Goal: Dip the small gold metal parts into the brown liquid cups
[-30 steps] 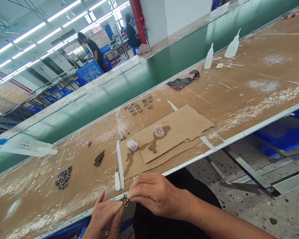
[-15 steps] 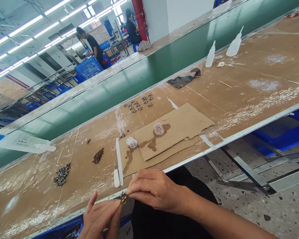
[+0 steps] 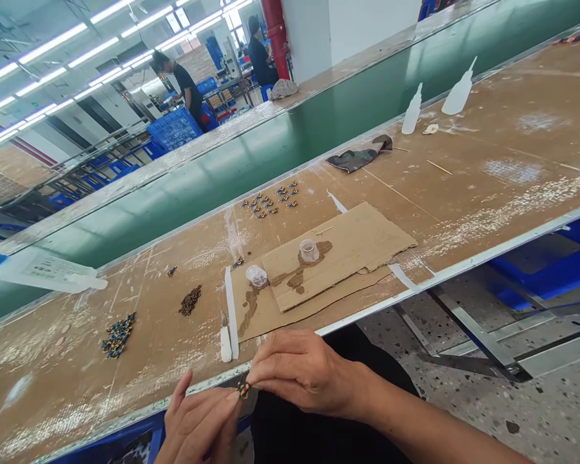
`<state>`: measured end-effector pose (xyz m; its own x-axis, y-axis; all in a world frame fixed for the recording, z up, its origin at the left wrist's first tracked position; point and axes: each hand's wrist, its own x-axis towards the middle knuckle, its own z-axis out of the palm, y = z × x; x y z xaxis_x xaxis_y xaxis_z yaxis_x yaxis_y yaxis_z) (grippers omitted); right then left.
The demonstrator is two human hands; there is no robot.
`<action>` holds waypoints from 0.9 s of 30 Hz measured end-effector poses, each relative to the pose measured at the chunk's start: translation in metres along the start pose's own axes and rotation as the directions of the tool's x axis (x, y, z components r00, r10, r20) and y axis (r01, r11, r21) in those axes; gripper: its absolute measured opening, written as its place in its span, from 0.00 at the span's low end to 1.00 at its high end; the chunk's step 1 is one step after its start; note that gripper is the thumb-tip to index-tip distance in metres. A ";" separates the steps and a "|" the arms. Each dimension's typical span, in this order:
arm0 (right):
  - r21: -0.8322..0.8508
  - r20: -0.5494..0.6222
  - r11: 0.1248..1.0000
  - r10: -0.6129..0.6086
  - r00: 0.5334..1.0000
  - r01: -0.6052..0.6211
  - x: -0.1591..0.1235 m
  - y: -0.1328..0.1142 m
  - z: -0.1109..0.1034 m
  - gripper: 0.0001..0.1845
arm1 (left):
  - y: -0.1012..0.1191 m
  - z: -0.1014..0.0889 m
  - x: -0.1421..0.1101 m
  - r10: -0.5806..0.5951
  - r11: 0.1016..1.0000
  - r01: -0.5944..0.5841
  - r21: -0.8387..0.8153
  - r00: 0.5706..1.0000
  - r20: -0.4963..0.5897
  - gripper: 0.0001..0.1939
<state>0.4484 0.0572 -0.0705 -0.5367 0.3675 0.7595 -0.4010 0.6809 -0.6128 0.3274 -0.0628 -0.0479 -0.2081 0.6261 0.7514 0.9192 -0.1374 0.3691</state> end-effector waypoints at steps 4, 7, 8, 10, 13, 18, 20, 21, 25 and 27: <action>0.001 -0.006 1.000 -0.002 1.000 0.002 0.000 -0.001 -0.001 0.06 | 0.000 0.002 0.000 -0.041 0.999 0.041 -0.010 0.999 -0.009 0.06; 0.005 0.000 1.000 0.026 1.000 -0.026 0.000 -0.001 0.001 0.06 | -0.002 0.002 -0.002 -0.075 0.997 0.075 -0.009 0.997 0.003 0.06; 0.016 0.002 0.998 0.055 0.998 -0.055 0.000 -0.002 0.001 0.06 | -0.003 0.002 -0.002 -0.073 0.997 0.073 -0.008 0.997 0.003 0.06; 0.060 0.003 0.989 0.136 0.991 -0.136 0.002 -0.002 0.003 0.07 | -0.006 0.003 -0.003 -0.052 0.999 0.052 -0.008 0.999 -0.006 0.06; 0.138 0.016 0.958 0.251 0.968 -0.251 0.004 -0.003 0.005 0.08 | -0.010 0.004 -0.005 -0.026 1.000 0.026 -0.005 0.999 -0.032 0.08; 0.118 -0.008 0.960 0.258 0.966 -0.255 0.005 -0.003 0.007 0.08 | -0.014 0.006 -0.010 -0.095 0.995 0.097 0.026 0.994 -0.048 0.06; 0.097 -0.033 0.968 0.235 0.971 -0.231 0.004 -0.003 0.008 0.07 | -0.015 0.005 -0.010 -0.108 0.993 0.109 0.033 0.993 -0.038 0.05; 0.094 -0.042 0.970 0.229 0.973 -0.224 0.004 -0.003 0.008 0.07 | -0.015 0.005 -0.009 -0.105 0.994 0.106 0.036 0.994 -0.030 0.04; 0.089 -0.067 0.974 0.216 0.974 -0.209 0.003 -0.003 0.010 0.06 | -0.012 0.005 -0.004 -0.064 0.997 0.064 0.031 0.998 -0.010 0.05; 0.082 -0.075 0.973 0.222 0.972 -0.216 0.003 -0.004 0.012 0.06 | -0.011 0.005 -0.003 -0.054 0.998 0.054 0.026 0.998 -0.017 0.05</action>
<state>0.4394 0.0481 -0.0685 -0.5552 0.5556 0.6189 -0.3352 0.5315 -0.7779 0.3193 -0.0593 -0.0568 -0.2629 0.6193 0.7399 0.9151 -0.0830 0.3946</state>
